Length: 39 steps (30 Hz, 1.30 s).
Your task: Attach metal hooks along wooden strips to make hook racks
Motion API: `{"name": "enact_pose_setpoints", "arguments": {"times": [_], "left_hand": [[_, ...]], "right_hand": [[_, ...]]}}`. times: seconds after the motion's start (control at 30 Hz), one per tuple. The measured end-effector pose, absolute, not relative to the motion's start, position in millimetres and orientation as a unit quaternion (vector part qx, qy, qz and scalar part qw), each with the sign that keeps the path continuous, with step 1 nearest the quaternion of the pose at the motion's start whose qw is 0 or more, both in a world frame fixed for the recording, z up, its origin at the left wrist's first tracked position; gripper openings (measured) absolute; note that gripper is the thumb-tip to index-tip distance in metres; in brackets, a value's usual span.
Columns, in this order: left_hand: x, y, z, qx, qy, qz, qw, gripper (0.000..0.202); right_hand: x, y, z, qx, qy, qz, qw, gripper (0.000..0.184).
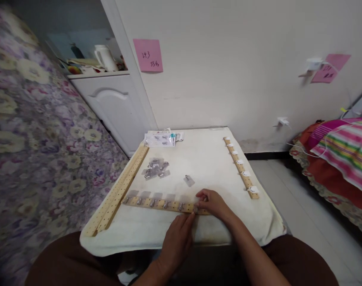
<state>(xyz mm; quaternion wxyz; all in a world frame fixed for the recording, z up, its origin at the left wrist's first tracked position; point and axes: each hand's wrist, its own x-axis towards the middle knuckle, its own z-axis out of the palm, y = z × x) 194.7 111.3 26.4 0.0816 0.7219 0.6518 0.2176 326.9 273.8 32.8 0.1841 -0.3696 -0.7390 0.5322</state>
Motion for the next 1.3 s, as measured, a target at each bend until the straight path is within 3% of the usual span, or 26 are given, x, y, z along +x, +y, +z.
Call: {"name": "enact_pose_setpoints", "arguments": {"times": [0.4, 0.63, 0.83, 0.93, 1.17, 1.3], "left_hand": [[191.8, 108.1, 18.4, 0.727, 0.633, 0.262, 0.034, 0.052], [191.2, 104.8, 12.5, 0.721, 0.645, 0.253, 0.006, 0.035], [189.9, 108.6, -6.2, 0.722, 0.651, 0.233, -0.023, 0.04], [187.8, 109.7, -12.0, 0.729, 0.645, 0.227, -0.023, 0.045], [189.5, 108.9, -0.1, 0.722, 0.657, 0.219, -0.001, 0.039], [190.6, 109.4, 9.5, 0.718, 0.657, 0.228, 0.018, 0.037]], "right_hand": [[351.9, 299.3, 39.9, -0.439, -0.667, 0.52, 0.302, 0.025], [296.2, 315.7, 43.8, -0.455, -0.759, 0.415, 0.212, 0.019], [244.7, 314.2, 53.4, -0.517, -0.796, 0.281, 0.144, 0.025], [240.2, 308.2, 50.0, -0.528, -0.788, 0.265, 0.172, 0.018], [271.3, 310.9, 50.1, -0.463, -0.741, 0.392, 0.288, 0.01], [312.3, 316.5, 66.7, -0.376, -0.713, 0.503, 0.311, 0.017]]}}
